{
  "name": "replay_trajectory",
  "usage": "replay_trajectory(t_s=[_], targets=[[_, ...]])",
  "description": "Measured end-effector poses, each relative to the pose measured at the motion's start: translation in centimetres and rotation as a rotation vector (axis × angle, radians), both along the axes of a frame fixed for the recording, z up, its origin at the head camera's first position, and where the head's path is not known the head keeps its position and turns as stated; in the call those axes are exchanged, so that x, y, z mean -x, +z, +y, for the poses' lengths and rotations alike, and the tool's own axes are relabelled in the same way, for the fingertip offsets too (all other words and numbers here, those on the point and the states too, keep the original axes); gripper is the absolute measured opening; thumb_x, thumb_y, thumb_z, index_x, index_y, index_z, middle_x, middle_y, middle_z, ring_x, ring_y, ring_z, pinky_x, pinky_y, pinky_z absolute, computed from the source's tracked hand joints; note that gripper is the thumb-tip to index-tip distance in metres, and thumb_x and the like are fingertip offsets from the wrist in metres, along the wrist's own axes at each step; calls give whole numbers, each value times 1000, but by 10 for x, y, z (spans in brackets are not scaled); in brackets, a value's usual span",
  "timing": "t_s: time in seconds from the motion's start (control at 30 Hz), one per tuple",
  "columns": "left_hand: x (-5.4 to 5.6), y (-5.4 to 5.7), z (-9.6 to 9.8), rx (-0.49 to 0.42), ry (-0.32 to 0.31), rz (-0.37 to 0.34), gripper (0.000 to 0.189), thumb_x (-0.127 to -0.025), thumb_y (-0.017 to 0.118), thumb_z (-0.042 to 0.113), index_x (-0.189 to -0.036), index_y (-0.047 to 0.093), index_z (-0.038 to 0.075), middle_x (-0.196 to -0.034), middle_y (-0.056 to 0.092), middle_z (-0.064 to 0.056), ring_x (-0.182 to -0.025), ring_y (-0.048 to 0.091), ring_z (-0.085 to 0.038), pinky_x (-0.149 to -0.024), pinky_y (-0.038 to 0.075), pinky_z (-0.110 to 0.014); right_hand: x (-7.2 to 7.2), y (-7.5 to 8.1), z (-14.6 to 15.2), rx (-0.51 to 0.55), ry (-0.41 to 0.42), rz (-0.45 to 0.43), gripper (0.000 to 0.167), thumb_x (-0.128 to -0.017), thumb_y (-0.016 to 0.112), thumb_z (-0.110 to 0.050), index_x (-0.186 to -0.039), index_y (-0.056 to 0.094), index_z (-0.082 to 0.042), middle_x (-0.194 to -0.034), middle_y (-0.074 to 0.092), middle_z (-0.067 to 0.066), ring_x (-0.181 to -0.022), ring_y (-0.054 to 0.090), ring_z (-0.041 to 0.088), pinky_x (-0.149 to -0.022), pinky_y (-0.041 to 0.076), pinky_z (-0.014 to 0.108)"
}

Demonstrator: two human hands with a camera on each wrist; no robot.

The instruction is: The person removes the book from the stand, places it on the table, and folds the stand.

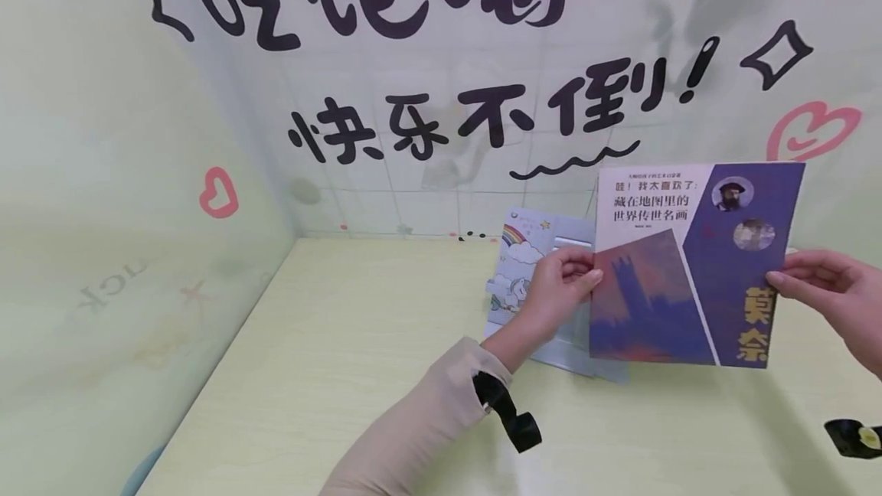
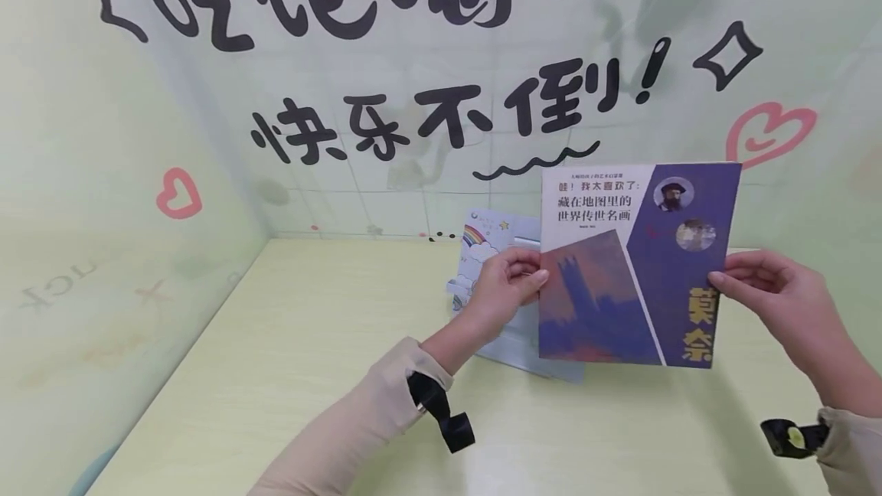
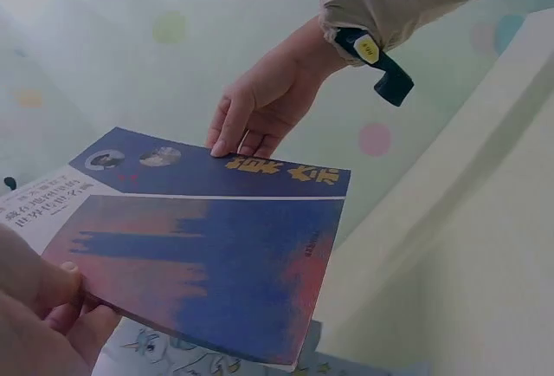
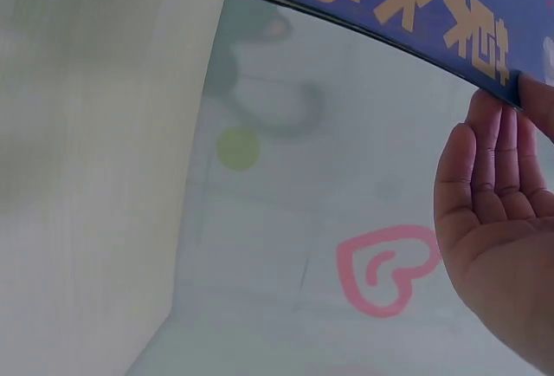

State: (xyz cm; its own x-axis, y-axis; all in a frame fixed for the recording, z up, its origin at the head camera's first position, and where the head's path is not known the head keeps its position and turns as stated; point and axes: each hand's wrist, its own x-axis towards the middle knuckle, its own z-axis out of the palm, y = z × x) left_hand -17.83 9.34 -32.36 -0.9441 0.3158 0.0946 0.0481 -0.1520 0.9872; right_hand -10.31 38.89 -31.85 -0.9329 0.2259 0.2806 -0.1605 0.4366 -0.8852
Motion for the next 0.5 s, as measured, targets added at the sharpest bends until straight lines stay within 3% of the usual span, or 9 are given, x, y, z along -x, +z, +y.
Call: replay_trajectory(t_s=[0.13, 0.23, 0.3, 0.43, 0.5], targets=[[-15, -9, 16, 10, 4, -41, 15, -81, 62, -8, -94, 58, -4, -76, 60, -4, -66, 56, -9, -60, 54, -23, -3, -6, 16, 74, 74, 23, 33, -87, 56, 7, -88, 63, -26, -72, 64, -16, -63, 59, -3, -62, 42, 4], [-26, -15, 26, 22, -1, -66, 14, -81, 62, -7, -92, 56, -1, -74, 57, -2, -64, 55, -9, -58, 54, -26, 0, -22, 38, 130, 119, 50, 39, -84, 54, 14, -85, 66, -23, -70, 65, -10, -60, 61, 1, -58, 46, 8], [-32, -20, 33, 25, -1, -86, 15, -81, 63, -7, -91, 55, 1, -73, 56, -1, -63, 55, -9, -57, 54, -27, 6, -44, 66, 143, 134, 51, 39, -82, 54, 16, -86, 67, -21, -70, 66, -7, -59, 61, 3, -56, 48, 11], [-42, -33, 43, 17, -5, -115, 18, -81, 62, -9, -89, 52, 3, -74, 55, -2, -63, 55, -9, -56, 54, -26, 23, -106, 139, 64, 111, -18, 34, -82, 58, 13, -91, 66, -19, -72, 67, -5, -60, 64, 7, -54, 51, 18], [-47, -40, 47, 32, 5, -111, 19, -80, 62, -10, -89, 51, 3, -74, 54, -1, -63, 54, -9, -56, 53, -25, 29, -133, 166, 86, 127, -55, 30, -83, 58, 12, -94, 66, -15, -74, 68, -2, -62, 65, 11, -55, 53, 23]])
